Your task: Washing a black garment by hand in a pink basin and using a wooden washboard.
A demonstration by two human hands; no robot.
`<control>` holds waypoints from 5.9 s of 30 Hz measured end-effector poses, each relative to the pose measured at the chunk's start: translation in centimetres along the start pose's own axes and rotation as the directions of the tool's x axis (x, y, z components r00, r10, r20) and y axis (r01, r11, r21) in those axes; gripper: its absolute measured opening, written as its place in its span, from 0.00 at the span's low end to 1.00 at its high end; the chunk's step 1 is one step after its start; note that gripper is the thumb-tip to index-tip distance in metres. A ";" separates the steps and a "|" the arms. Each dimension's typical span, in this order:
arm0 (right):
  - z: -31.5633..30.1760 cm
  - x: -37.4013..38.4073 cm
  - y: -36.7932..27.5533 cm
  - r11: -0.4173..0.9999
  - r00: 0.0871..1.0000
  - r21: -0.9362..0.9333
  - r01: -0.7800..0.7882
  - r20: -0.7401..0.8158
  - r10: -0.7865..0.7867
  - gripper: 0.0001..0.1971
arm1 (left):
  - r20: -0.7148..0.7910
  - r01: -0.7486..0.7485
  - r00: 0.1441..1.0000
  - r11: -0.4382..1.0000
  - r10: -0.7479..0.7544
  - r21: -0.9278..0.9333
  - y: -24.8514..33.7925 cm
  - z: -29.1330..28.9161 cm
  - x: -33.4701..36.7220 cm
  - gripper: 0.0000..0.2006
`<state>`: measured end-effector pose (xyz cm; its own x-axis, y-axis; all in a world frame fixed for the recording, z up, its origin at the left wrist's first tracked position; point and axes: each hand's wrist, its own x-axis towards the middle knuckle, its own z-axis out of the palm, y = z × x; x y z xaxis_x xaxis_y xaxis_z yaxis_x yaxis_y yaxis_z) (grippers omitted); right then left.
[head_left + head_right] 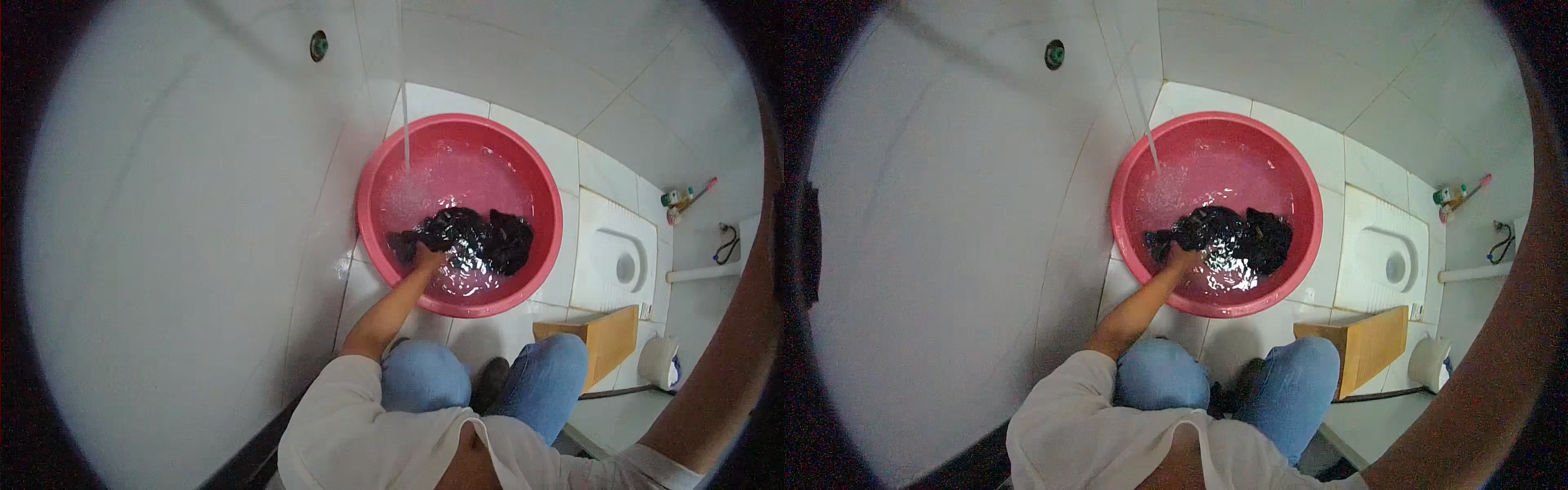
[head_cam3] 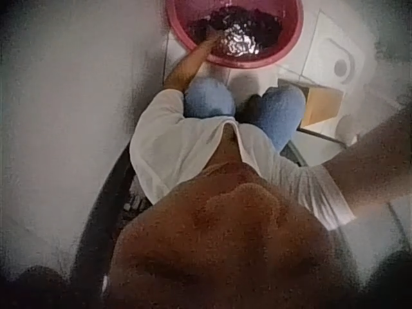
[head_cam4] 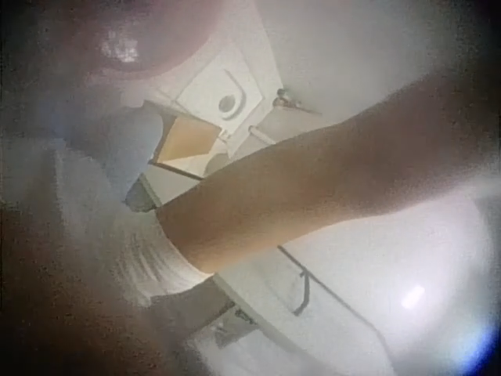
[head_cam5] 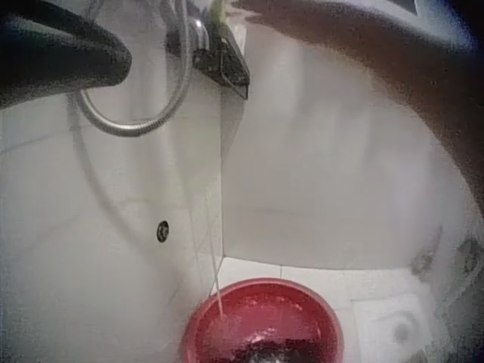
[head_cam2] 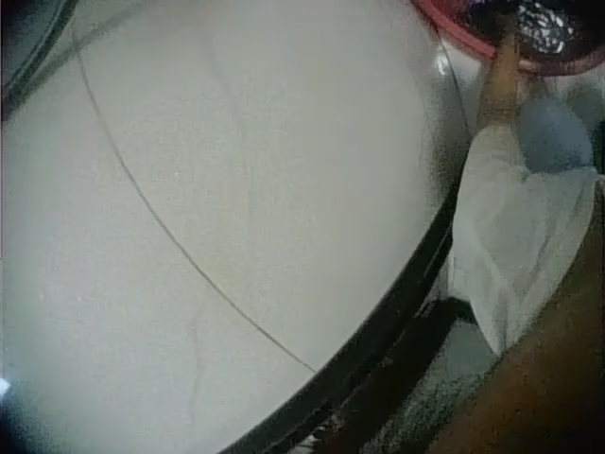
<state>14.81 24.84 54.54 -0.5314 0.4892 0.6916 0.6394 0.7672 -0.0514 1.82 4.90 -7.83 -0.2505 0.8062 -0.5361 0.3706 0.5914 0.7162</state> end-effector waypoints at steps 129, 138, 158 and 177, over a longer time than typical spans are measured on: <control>-3.5 -67.1 -0.9 0.162 0.222 0.152 -0.975 0.699 0.680 0.50 | 0.580 -0.854 0.342 0.502 0.740 -0.136 15.3 10.9 -15.3 0.32; 3.2 -66.5 -2.0 0.383 0.391 0.121 -0.916 0.484 0.783 0.21 | 0.829 -0.955 0.283 0.221 0.482 0.198 17.4 15.4 -18.8 0.39; 7.0 -69.7 2.1 0.619 0.614 0.089 -0.780 0.299 0.730 0.16 | 0.747 -0.812 0.483 0.552 0.457 0.188 19.7 21.1 -16.7 0.18; -3.8 -66.7 -7.4 0.718 0.709 0.199 -0.667 0.466 0.529 0.30 | 0.756 -0.984 -0.085 0.064 0.650 -0.165 16.0 12.3 -19.8 0.37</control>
<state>47.62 -14.99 11.54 -0.2978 0.9461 0.1271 0.7029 0.3074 -0.6414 23.69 -1.79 8.75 0.9377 0.3014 0.1729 0.1223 -0.7522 0.6475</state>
